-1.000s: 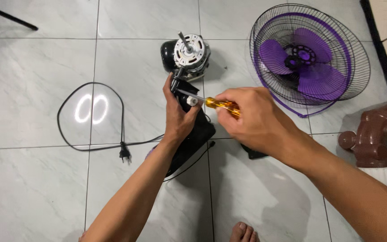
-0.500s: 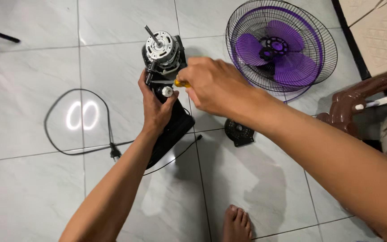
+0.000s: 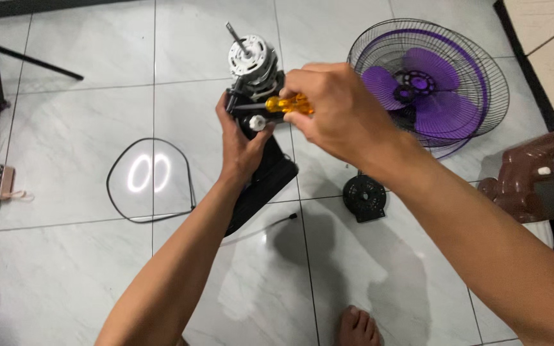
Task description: The person disassembles a black and purple electric fan using a screwdriver. They remove the rear motor housing cover, unscrew and detach the motor assembly from the fan stand, and place the components on the floor.
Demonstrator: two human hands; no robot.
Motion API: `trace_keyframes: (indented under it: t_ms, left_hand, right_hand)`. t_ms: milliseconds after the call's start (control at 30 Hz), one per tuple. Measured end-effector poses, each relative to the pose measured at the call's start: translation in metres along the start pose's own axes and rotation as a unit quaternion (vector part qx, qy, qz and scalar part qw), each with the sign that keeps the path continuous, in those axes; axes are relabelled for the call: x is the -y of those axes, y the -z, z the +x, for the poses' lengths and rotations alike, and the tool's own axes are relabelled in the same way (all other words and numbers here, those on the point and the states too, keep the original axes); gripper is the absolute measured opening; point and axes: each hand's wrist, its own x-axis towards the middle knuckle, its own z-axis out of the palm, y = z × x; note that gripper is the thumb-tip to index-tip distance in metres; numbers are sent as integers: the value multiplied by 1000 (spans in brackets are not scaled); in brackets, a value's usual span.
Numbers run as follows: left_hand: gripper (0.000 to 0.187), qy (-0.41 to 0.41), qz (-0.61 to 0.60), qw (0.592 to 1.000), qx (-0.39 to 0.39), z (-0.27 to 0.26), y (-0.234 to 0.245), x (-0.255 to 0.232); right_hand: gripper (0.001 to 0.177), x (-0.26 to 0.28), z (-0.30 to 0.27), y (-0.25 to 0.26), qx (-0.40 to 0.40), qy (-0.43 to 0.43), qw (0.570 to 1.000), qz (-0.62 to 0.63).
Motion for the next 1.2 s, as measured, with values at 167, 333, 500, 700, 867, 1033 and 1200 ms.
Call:
trace_keyframes:
  t_ms: [167,333,500,700,867,1033,1200]
  left_hand:
    - [93,-10,-35,999,2,-1,-6,4]
    - [91,-19,-23,1000,-4,-2,-3,3]
    - [90,-12,-52,999,-7,-7,-11,0]
    - [93,-7,-68,998,-4,-10,-17,-3]
    - [94,7,-73,997,-10,-11,-21,-5]
    - [97,79,-81,994,-8,-10,-24,-11]
    - [96,78,-136,988,1,-11,-25,-11]
  right_hand:
    - [21,-3,-13,-4,-36,29,998,50]
    - [33,-4,-26,-16,-71,-26,990,115]
    - [35,-9,-40,-31,-89,45,983,157]
    - [37,-14,-46,-40,-86,104,984,117]
    - [35,-19,-45,-32,-52,136,982,123]
    - [36,-22,-40,-25,2,183,976,115]
    - [36,-21,-34,-22,1,222,972,72]
